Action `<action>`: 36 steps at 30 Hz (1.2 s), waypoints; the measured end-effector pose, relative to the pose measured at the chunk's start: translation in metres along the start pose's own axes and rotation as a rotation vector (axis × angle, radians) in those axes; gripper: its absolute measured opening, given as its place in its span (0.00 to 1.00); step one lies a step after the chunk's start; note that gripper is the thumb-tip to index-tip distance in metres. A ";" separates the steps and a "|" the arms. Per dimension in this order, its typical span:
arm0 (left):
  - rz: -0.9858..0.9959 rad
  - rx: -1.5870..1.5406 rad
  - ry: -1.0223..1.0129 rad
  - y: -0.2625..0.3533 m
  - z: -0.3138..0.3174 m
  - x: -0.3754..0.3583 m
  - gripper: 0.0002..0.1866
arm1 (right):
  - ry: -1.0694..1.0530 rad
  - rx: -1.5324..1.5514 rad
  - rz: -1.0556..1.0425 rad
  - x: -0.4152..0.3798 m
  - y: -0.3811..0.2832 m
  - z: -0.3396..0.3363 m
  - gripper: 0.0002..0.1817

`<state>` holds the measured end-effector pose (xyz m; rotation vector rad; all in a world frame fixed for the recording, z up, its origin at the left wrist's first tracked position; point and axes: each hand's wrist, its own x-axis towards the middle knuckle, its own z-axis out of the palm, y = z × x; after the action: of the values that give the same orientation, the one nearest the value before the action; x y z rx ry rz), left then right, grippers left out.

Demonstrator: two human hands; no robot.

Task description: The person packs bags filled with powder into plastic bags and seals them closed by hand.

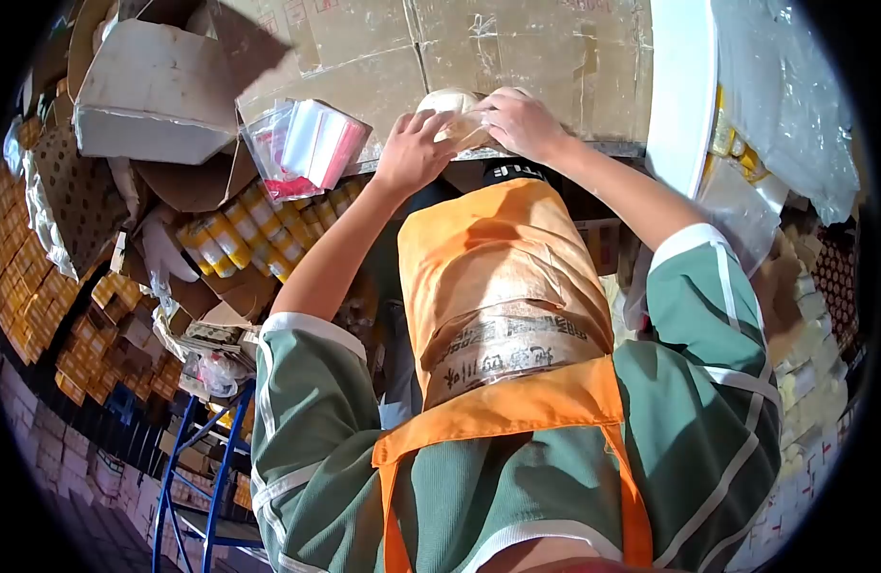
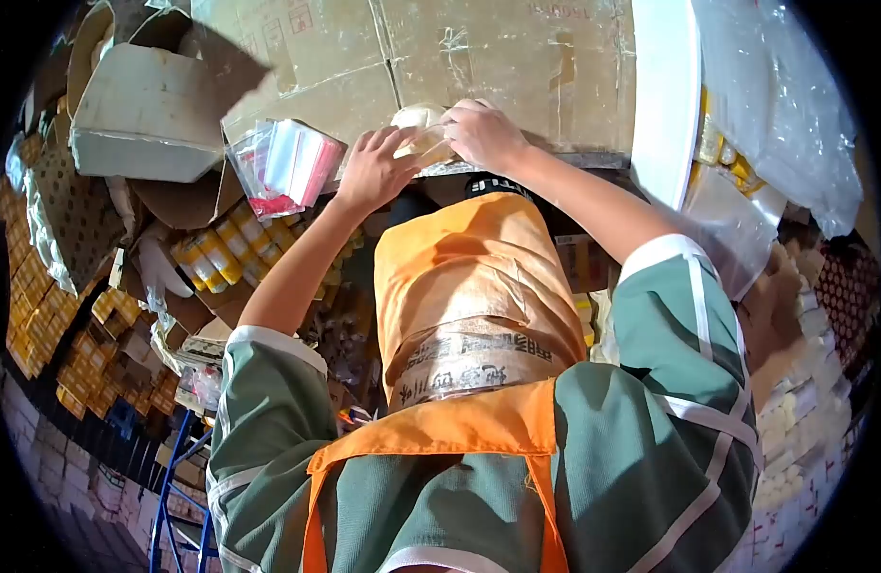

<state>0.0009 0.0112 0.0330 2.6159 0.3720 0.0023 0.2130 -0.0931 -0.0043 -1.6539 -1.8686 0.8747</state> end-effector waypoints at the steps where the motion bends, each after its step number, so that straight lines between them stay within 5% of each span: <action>1: -0.004 0.005 0.000 -0.004 0.004 -0.003 0.09 | 0.039 -0.075 -0.023 -0.002 -0.004 -0.003 0.07; 3: -0.240 0.043 -0.015 -0.010 0.007 -0.008 0.10 | 0.078 -0.144 -0.039 0.002 -0.008 -0.009 0.07; 5: -0.258 0.085 0.010 -0.015 0.007 -0.004 0.12 | 0.110 -0.196 -0.022 0.002 -0.016 -0.011 0.07; 9: -0.179 -0.042 -0.028 -0.031 0.013 0.010 0.10 | -0.114 -0.019 0.136 0.013 0.004 0.000 0.06; 13: -0.035 -0.114 0.065 -0.048 0.016 0.021 0.08 | 0.265 -0.145 -0.180 0.017 0.002 -0.003 0.05; 15: -0.022 -0.033 0.009 -0.044 0.010 0.032 0.07 | 0.246 -0.113 -0.209 0.021 0.007 0.006 0.05; 17: 0.018 -0.119 -0.055 -0.034 0.001 0.043 0.07 | 0.006 -0.024 -0.021 0.024 0.004 0.001 0.03; 19: 0.017 -0.093 -0.141 -0.027 -0.003 0.044 0.06 | 0.089 0.095 0.003 0.021 0.002 0.005 0.02; 27: -0.281 0.106 0.121 -0.007 0.027 0.039 0.05 | 0.259 0.091 0.012 0.020 0.013 0.009 0.06; 29: -0.345 0.124 0.110 -0.010 0.042 0.043 0.04 | 0.087 0.254 0.192 0.025 0.030 0.014 0.07; 31: -0.290 0.095 0.148 -0.022 0.047 0.046 0.03 | 0.053 0.224 0.172 0.032 0.038 0.005 0.08; 33: -0.155 -0.115 0.067 -0.034 0.046 0.041 0.07 | -0.247 0.469 0.298 0.037 0.040 -0.007 0.09; 36: -0.154 -0.136 -0.071 -0.037 0.044 0.034 0.09 | -0.377 0.701 0.291 0.041 0.057 0.009 0.08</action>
<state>0.0271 0.0304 -0.0251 2.4400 0.5278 -0.1132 0.2392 -0.0504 -0.0545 -1.3733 -1.2862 1.8166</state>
